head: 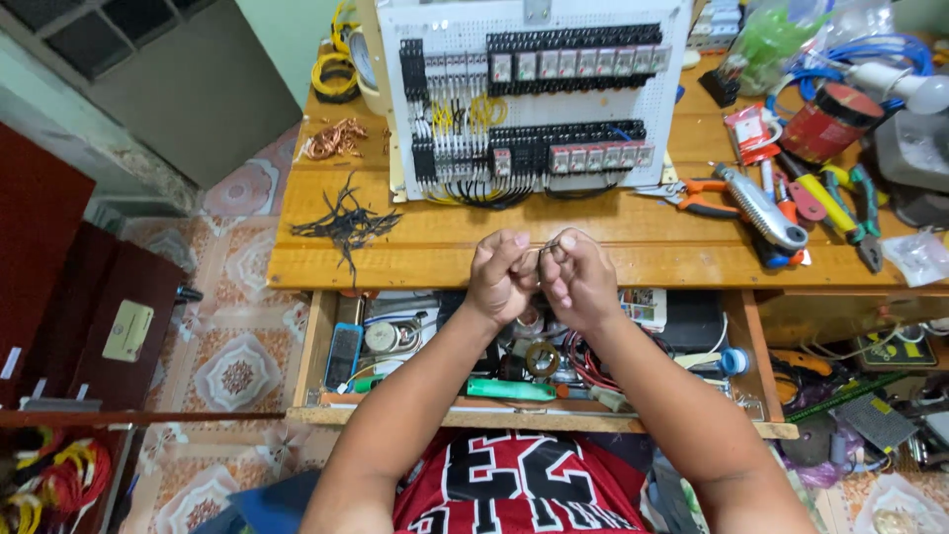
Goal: Stripping insulation from electrical wires and twisting the copper strands.
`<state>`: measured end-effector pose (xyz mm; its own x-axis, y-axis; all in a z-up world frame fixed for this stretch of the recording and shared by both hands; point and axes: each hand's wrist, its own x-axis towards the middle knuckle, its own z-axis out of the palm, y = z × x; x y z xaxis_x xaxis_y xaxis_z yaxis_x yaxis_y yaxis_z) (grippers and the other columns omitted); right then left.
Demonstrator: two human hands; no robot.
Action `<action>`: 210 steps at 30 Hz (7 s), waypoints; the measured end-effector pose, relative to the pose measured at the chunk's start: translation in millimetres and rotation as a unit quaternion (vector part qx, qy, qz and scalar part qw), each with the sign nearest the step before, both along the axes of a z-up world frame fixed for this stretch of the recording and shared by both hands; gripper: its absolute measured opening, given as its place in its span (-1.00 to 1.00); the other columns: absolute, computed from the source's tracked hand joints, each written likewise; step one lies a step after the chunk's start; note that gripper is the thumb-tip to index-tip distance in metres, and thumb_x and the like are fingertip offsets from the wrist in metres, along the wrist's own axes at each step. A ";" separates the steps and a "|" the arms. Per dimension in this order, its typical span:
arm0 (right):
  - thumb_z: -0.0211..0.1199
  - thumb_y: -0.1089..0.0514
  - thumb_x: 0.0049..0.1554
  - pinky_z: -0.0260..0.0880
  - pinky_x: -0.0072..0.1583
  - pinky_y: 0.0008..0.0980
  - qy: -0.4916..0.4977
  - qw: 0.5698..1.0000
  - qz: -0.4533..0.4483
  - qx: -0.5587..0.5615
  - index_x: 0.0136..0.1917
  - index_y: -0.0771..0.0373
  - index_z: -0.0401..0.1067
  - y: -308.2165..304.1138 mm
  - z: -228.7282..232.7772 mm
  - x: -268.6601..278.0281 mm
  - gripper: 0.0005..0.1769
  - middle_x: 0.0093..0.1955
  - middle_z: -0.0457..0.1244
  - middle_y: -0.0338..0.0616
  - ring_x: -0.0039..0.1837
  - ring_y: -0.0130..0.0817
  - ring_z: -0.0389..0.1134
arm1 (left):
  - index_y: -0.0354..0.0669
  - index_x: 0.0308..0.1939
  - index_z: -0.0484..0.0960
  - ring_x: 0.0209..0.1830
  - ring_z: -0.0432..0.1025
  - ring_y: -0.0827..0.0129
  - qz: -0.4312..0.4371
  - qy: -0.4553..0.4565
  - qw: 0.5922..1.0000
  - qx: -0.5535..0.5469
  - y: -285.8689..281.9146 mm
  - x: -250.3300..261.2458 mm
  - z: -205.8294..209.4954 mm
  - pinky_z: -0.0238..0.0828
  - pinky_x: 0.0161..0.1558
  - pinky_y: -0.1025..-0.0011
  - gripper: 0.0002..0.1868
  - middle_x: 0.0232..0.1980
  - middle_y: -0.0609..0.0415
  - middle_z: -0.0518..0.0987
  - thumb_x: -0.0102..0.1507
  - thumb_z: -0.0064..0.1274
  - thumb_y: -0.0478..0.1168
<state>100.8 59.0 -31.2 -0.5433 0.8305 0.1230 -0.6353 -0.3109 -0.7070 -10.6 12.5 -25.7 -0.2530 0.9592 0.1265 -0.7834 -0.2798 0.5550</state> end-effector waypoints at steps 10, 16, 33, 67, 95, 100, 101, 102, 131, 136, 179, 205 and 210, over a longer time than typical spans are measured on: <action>0.50 0.30 0.04 0.43 0.08 -0.32 -0.296 0.881 -0.058 0.366 0.33 0.28 0.33 10.9 51.1 15.7 -0.37 -0.08 0.35 -0.12 -0.05 -0.43 0.31 | -0.28 -0.18 0.67 -0.60 0.37 0.71 0.014 0.184 0.983 -0.011 -9.4 -23.6 22.1 0.31 -0.51 0.75 -0.80 -0.63 0.17 0.48 0.40 0.05 -0.20; 0.42 0.21 0.12 0.22 -0.26 -0.44 -0.427 0.762 -0.130 0.469 0.03 0.06 0.64 24.9 69.0 25.7 -0.82 -0.41 0.26 -0.19 -0.37 -0.45 0.18 | -0.25 -0.07 0.67 -0.54 0.30 0.78 -0.014 0.262 0.965 -0.021 -6.9 -39.1 33.1 0.39 -0.44 0.75 -0.88 -0.62 0.20 0.43 0.40 0.06 -0.29; 0.39 0.09 0.11 0.36 -0.13 -0.15 -0.493 0.551 -0.242 0.628 0.01 -0.08 0.58 39.6 28.2 36.3 -0.83 -0.27 0.18 -0.24 -0.19 -0.09 0.32 | -0.18 -0.26 0.70 -0.56 0.51 0.49 0.031 0.502 0.862 -0.061 0.7 -39.6 4.7 0.48 -0.38 0.55 -0.87 -0.50 0.09 0.58 0.30 0.04 -0.40; 0.11 0.26 0.27 -0.02 -0.53 -0.56 -0.162 0.977 0.089 0.111 -0.52 0.28 0.20 0.6 35.2 23.3 -0.49 -0.69 -0.14 -0.21 -0.65 -0.45 -0.09 | -0.48 -0.34 0.57 -0.77 -0.11 0.67 -0.073 0.136 0.986 0.063 8.6 -2.4 -35.1 -0.19 -0.68 0.66 -0.81 -0.79 0.27 -0.02 0.26 0.00 -0.33; 0.18 0.11 0.36 0.35 -0.17 -0.22 -0.317 0.797 -0.126 0.499 -0.09 0.28 0.50 48.0 121.8 -45.7 -0.75 -0.33 0.32 0.03 -0.24 -0.05 0.36 | -0.39 -0.20 0.66 -0.69 0.04 0.74 0.116 0.272 0.954 0.050 -3.3 -76.2 42.3 -0.01 -0.61 0.71 -0.82 -0.76 0.29 0.17 0.30 0.09 -0.27; 0.33 0.15 0.23 0.41 0.02 -0.12 -0.370 0.643 -0.071 0.667 -0.04 0.22 0.60 39.1 145.5 -127.1 -0.88 -0.24 0.34 -0.03 -0.12 -0.04 0.42 | -0.04 -0.70 0.49 -0.67 0.11 0.60 0.143 0.479 0.860 -0.098 25.8 -86.6 -27.2 -0.01 -0.50 0.53 -0.69 -0.80 0.21 0.16 0.15 0.14 -0.24; 0.25 0.14 0.25 0.45 0.02 -0.21 -0.430 0.601 -0.013 0.673 -0.04 0.23 0.60 32.8 148.9 -144.8 -0.83 -0.24 0.34 -0.04 -0.12 -0.13 0.42 | -0.10 -0.61 0.57 -0.64 0.13 0.60 0.126 0.495 0.855 -0.087 19.2 -84.9 -17.8 0.04 -0.44 0.58 -0.73 -0.77 0.15 0.26 0.21 0.12 -0.27; 0.17 0.13 0.28 0.49 0.02 -0.29 -0.487 0.554 0.044 0.673 -0.03 0.23 0.61 27.2 151.8 -162.8 -0.77 -0.24 0.34 -0.06 -0.13 -0.22 0.43 | -0.16 -0.53 0.65 -0.61 0.15 0.60 0.109 0.510 0.850 -0.076 13.1 -83.5 -8.8 0.09 -0.38 0.64 -0.76 -0.75 0.08 0.36 0.27 0.09 -0.29; 0.49 0.26 0.06 0.41 -0.10 -0.42 -0.367 0.841 -0.048 0.395 0.28 0.37 0.19 4.8 62.2 -13.7 -0.36 -0.04 0.35 0.03 -0.11 -0.31 0.42 | 0.11 -0.18 0.80 -0.65 0.03 0.64 0.240 0.484 0.840 -0.041 -9.3 -53.4 12.0 0.13 -0.53 0.65 -0.84 -0.73 0.40 0.04 0.25 0.17 -0.27; 0.35 0.35 0.16 0.54 0.03 -0.55 -0.309 0.915 0.029 0.257 0.37 0.29 0.01 2.9 29.4 -6.1 -0.34 -0.03 0.34 -0.04 -0.04 -0.48 0.42 | 0.08 -0.17 0.81 -0.69 0.06 0.64 0.254 0.487 0.835 -0.036 -4.6 -50.3 0.4 0.12 -0.56 0.65 -0.88 -0.74 0.38 0.05 0.25 0.22 -0.24; 0.49 0.16 0.09 0.28 -0.12 -0.39 -0.393 0.770 -0.207 0.459 -0.03 0.12 0.63 16.0 77.7 49.7 -0.84 -0.28 0.28 -0.20 -0.22 -0.37 0.27 | -0.28 -0.12 0.70 -0.46 0.35 0.73 0.040 0.338 0.939 -0.056 -8.2 -51.2 14.1 0.32 -0.38 0.72 -0.85 -0.50 0.23 0.44 0.25 0.24 -0.31; 0.17 0.12 0.25 0.42 -0.04 -0.06 -0.530 0.708 0.038 0.465 -0.07 0.27 0.51 16.7 59.0 33.0 -0.81 -0.30 0.39 0.15 -0.15 0.16 0.45 | -0.13 -0.16 0.76 -0.50 0.21 0.69 0.016 0.498 0.867 0.001 -9.0 -47.8 -3.2 0.18 -0.46 0.67 -0.86 -0.61 0.22 0.44 0.26 0.13 -0.29; 0.20 0.10 0.21 0.31 -0.20 -0.17 -0.479 0.728 0.016 0.489 -0.28 0.21 0.42 25.4 46.7 34.2 -0.75 -0.47 0.23 0.05 -0.35 -0.05 0.29 | -0.15 -0.26 0.75 -0.57 0.14 0.59 0.010 0.535 0.845 -0.010 -10.1 -51.1 4.2 0.09 -0.50 0.56 -0.85 -0.69 0.20 0.24 0.18 0.33 -0.17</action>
